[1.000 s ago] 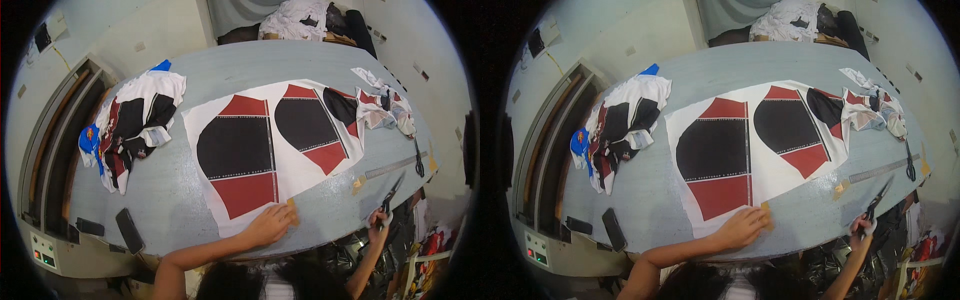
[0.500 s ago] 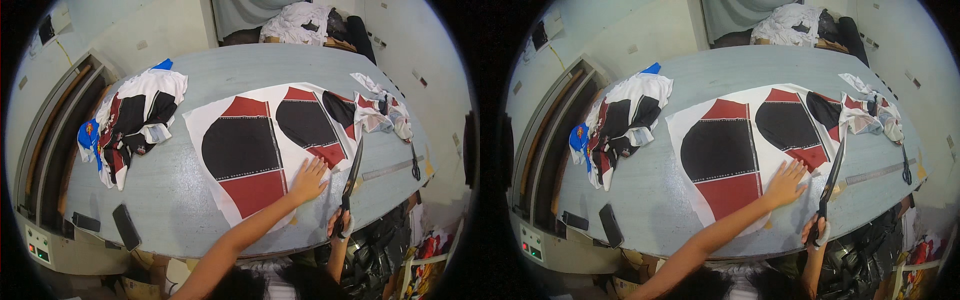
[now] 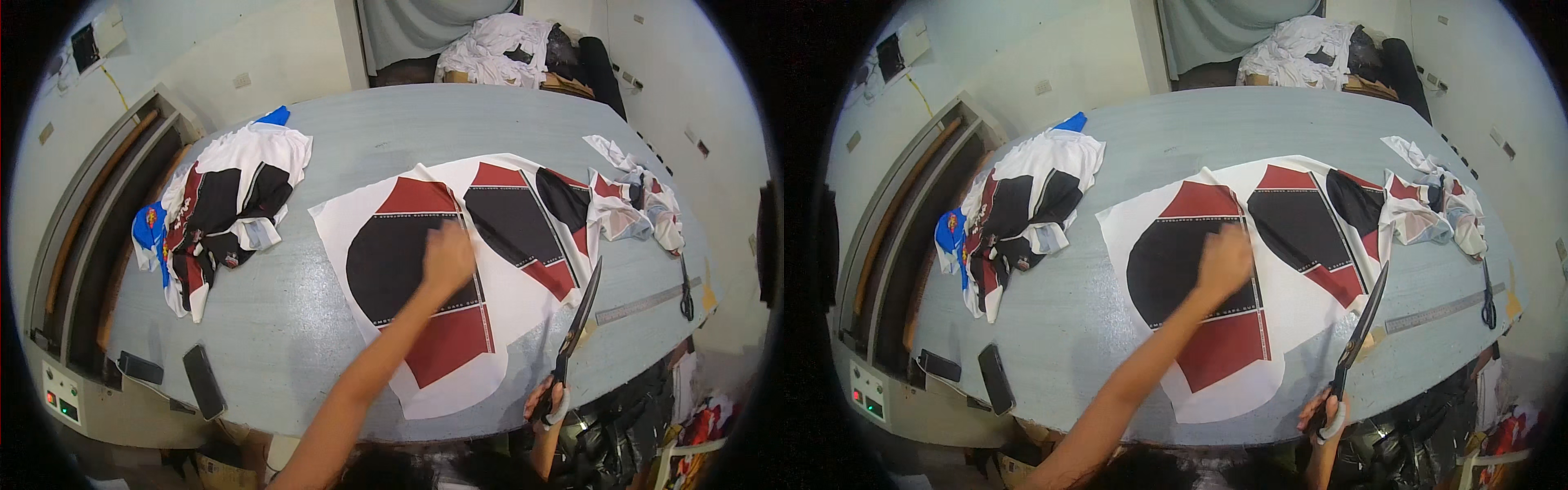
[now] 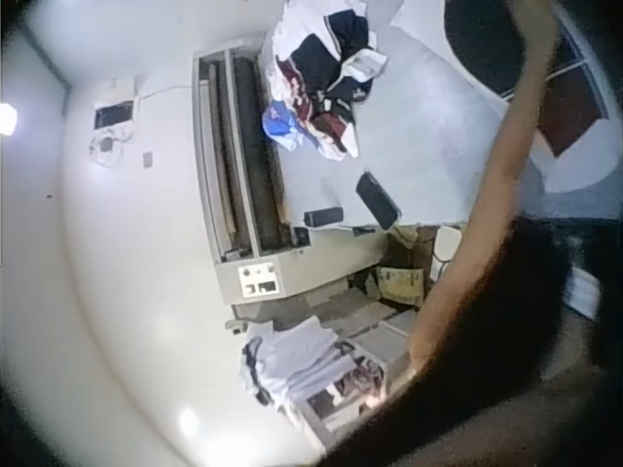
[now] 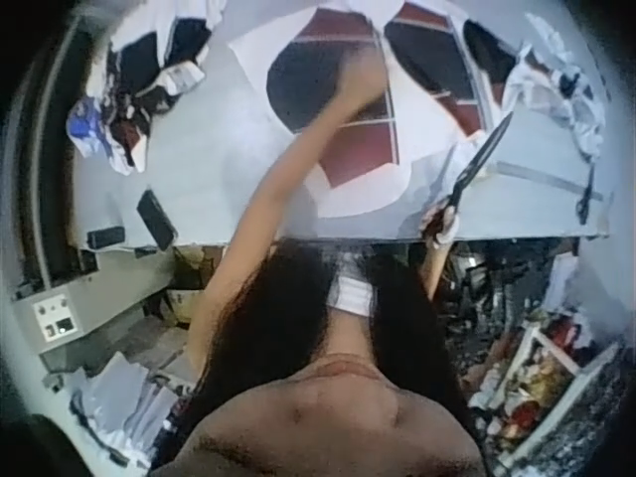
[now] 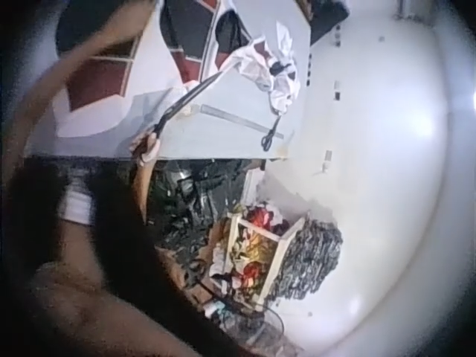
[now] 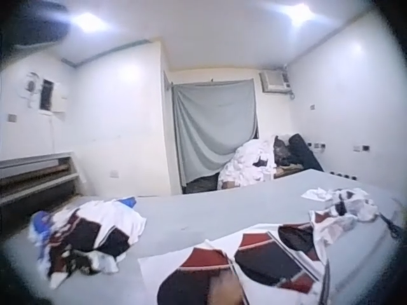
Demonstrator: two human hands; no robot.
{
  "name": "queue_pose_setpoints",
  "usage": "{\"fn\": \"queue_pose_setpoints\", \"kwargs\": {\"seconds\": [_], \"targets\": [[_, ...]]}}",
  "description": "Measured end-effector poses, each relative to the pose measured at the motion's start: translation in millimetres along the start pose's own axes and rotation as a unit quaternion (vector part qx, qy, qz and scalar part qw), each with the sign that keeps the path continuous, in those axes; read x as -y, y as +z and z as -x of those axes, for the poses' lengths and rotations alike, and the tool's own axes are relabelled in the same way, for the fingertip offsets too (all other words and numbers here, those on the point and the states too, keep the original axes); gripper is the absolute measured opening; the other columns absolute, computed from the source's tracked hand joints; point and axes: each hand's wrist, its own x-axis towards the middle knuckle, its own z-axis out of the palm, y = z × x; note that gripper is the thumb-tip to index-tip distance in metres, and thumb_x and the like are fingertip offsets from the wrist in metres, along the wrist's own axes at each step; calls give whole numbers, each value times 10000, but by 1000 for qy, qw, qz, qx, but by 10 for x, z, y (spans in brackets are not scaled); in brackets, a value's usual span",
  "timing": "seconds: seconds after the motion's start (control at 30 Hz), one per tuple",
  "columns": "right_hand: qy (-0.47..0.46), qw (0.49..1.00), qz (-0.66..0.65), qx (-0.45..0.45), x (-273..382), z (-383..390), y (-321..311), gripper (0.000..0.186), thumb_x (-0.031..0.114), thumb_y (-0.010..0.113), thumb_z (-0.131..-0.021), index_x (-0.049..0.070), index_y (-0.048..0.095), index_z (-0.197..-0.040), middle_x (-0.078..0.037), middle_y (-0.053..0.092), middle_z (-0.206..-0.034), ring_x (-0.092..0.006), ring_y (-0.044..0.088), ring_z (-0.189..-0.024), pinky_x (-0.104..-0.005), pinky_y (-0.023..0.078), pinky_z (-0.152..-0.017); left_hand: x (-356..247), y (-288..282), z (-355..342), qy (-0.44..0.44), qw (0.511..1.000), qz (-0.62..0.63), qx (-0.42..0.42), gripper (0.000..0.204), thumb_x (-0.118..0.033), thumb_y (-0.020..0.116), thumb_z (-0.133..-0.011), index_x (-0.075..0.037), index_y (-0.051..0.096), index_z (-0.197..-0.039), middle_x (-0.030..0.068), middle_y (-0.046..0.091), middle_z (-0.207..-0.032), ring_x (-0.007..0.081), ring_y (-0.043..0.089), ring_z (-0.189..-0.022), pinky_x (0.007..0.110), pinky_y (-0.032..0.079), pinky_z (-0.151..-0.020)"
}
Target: The recorder is using large scissors to cut out pattern pieces from a sheet of printed fabric on a large work table.
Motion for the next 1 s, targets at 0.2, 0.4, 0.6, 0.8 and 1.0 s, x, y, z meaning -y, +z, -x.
{"fn": "queue_pose_setpoints", "kwargs": {"seconds": [0.2, 0.4, 0.6, 0.8, 1.0], "targets": [[43, 998, 53, 8, 18, -6, 39, 512, 468, 654, -819, 19, 421, -897, -154, 561, -559, -228, 554, -392, -312, 474, -341, 1493, -178, 681, -242, 967, -78, -1, 597, -478, 417, -910, -72, 435, -1347, 183, 389, -1405, 368, 314, -1323, 574, 189, -1060], [91, 990, 103, -24, 248, 0, 249, 547, 494, 689, -777, 25, 420, -863, -140, 557, -549, -220, 546, -378, -311, 475, -344, 1314, -331, 672, -296, 954, -18, 28, 699, -544, 415, -899, -70, 334, -1406, 248, 261, -1454, 436, 189, -1359, 616, 93, -1064], [73, 990, 124, -6, 149, 17, 115, 490, 417, 657, -833, -9, 415, -842, -195, 580, -594, -238, 575, -422, -329, 492, -351, 559, 88, -548, -83, 996, 1, 21, 709, -620, 434, -860, -159, 386, -1397, 195, 241, -1482, 396, 183, -1374, 624, 113, -1061], [150, 983, 98, -43, -13, 200, -83, 418, 368, 656, -841, 61, 460, -1047, -79, 590, -717, -216, 588, -528, -335, 516, -493, -334, 835, -1580, 75, 986, 91, 116, 726, -699, 397, -821, -235, 425, -1379, 140, 243, -1497, 340, 177, -1392, 618, 53, -1077], [218, 976, 9, -22, 261, 164, 24, 375, 341, 641, -857, 64, 460, -1034, -64, 567, -748, -204, 600, -615, -318, 524, -536, -1063, 1295, -2105, 72, 966, 75, 238, 790, -808, 293, -760, -361, 333, -1411, 100, 161, -1530, 328, 118, -1411, 706, -47, -1016]]}}
